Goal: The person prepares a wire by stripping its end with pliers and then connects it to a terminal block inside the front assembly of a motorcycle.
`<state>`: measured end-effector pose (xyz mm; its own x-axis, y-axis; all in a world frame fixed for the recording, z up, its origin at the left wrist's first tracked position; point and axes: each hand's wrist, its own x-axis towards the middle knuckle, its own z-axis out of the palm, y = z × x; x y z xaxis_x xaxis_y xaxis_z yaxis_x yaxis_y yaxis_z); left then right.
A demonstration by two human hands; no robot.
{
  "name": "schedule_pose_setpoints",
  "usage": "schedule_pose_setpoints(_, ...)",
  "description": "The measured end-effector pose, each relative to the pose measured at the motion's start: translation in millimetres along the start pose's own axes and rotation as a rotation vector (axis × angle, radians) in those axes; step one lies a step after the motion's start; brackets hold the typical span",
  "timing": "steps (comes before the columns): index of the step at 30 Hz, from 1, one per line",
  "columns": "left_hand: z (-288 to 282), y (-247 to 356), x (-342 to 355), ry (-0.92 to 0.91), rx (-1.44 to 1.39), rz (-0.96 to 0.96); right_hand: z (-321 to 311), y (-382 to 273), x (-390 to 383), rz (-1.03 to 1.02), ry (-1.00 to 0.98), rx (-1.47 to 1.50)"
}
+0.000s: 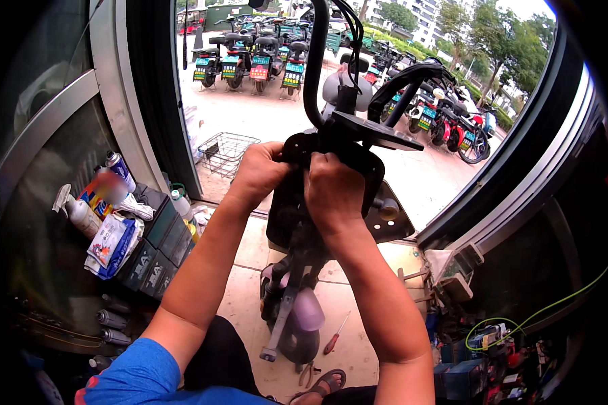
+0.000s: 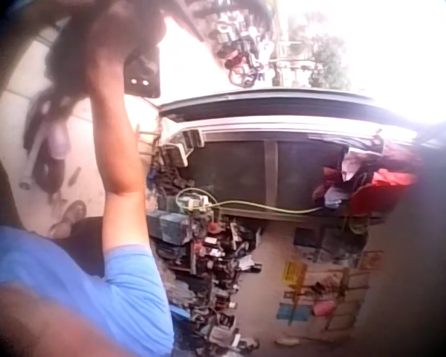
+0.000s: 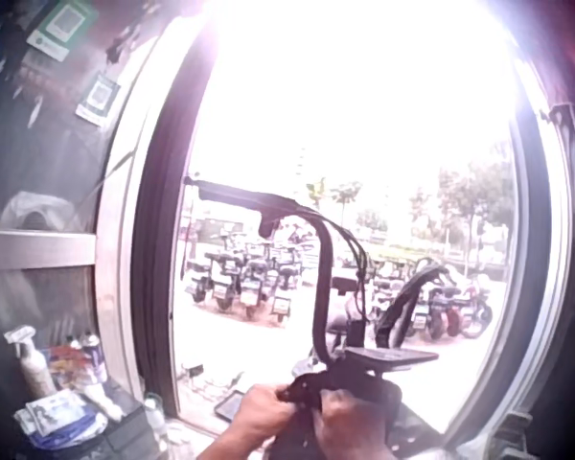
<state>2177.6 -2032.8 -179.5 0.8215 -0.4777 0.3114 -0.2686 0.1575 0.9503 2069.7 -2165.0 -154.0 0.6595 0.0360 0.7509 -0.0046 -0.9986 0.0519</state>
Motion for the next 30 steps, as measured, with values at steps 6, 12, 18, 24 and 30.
schedule_pose_setpoints(6,-1.6,-6.5,2.9,-0.017,-0.038,0.017,-0.5,-2.1,1.8,-0.001,-0.019,-0.019)
schedule_pose_setpoints(12,-0.3,-6.2,0.3,-0.017,-0.065,0.012,-0.8,-0.9,-3.9,0.007,-0.007,-0.033)
schedule_pose_setpoints(18,-0.1,-0.6,-2.9,-0.034,-0.141,-0.016,-5.4,-8.4,1.6,0.106,-0.126,-0.035)
schedule_pose_setpoints(24,0.0,-4.9,-5.2,-0.005,-0.18,0.005,-12.7,-7.9,-0.8,0.104,-0.094,0.041)
schedule_pose_setpoints(30,1.8,-7.6,-2.8,-0.027,-0.172,0.0,-18.8,-5.5,-3.0,0.103,-0.116,-0.006)
